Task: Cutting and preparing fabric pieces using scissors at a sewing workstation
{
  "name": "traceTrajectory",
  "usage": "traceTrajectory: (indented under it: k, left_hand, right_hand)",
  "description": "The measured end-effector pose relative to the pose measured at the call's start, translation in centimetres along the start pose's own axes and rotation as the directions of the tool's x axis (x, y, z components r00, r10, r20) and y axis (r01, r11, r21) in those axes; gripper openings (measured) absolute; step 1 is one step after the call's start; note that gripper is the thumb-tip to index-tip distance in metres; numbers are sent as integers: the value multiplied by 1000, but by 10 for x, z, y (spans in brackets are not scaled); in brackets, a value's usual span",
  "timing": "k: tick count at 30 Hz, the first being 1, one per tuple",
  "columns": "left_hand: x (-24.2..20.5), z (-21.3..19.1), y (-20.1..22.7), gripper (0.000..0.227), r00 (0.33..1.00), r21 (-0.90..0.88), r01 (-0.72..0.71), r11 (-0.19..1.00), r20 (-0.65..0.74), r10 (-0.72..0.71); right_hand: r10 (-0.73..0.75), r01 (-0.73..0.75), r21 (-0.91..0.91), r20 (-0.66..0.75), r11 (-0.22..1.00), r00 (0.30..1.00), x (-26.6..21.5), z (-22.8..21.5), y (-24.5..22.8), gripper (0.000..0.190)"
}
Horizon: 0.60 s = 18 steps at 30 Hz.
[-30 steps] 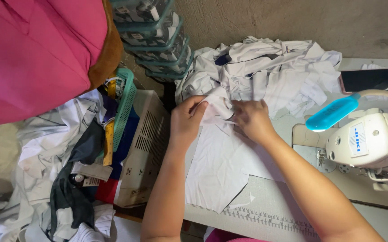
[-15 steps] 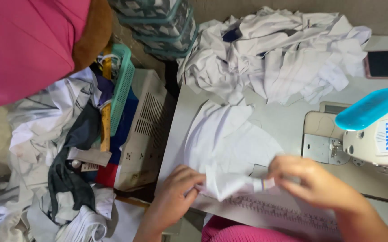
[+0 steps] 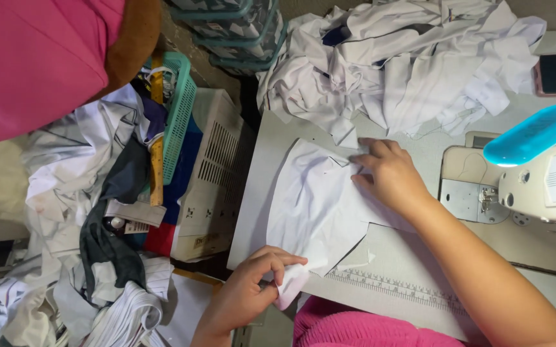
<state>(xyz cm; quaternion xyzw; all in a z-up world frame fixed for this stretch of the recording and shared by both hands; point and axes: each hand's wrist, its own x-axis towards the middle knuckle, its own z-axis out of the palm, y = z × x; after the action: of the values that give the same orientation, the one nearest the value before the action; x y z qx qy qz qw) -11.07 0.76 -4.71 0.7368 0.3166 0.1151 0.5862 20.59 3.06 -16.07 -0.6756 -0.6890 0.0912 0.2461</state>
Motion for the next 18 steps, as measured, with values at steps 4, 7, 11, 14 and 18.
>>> traceTrajectory:
  k: [4,7,11,14,18]
  left_hand:
    - [-4,0,-21,25,984,10,-74,997,-163,75]
    - [-6,-2,-26,27,931,-4,-209,978,-307,198]
    - [-12,-8,-15,27,920,-47,-270,962,-307,243]
    - [-12,-11,-6,25,973,14,-196,980,-120,196]
    - [-4,-9,-8,19,965,256,91,962,216,-149]
  right_hand:
    - [-140,143,0,-203,990,969,-1,-12,-3,9]
    - [-178,192,18,-301,981,937,-13,-42,-16,11]
    - [38,-10,142,-193,990,981,-53,-65,-20,17]
    - [230,-232,82,34,969,973,-83,-63,-13,27]
    - [447,-416,-170,245,894,860,-99,-57,-14,30]
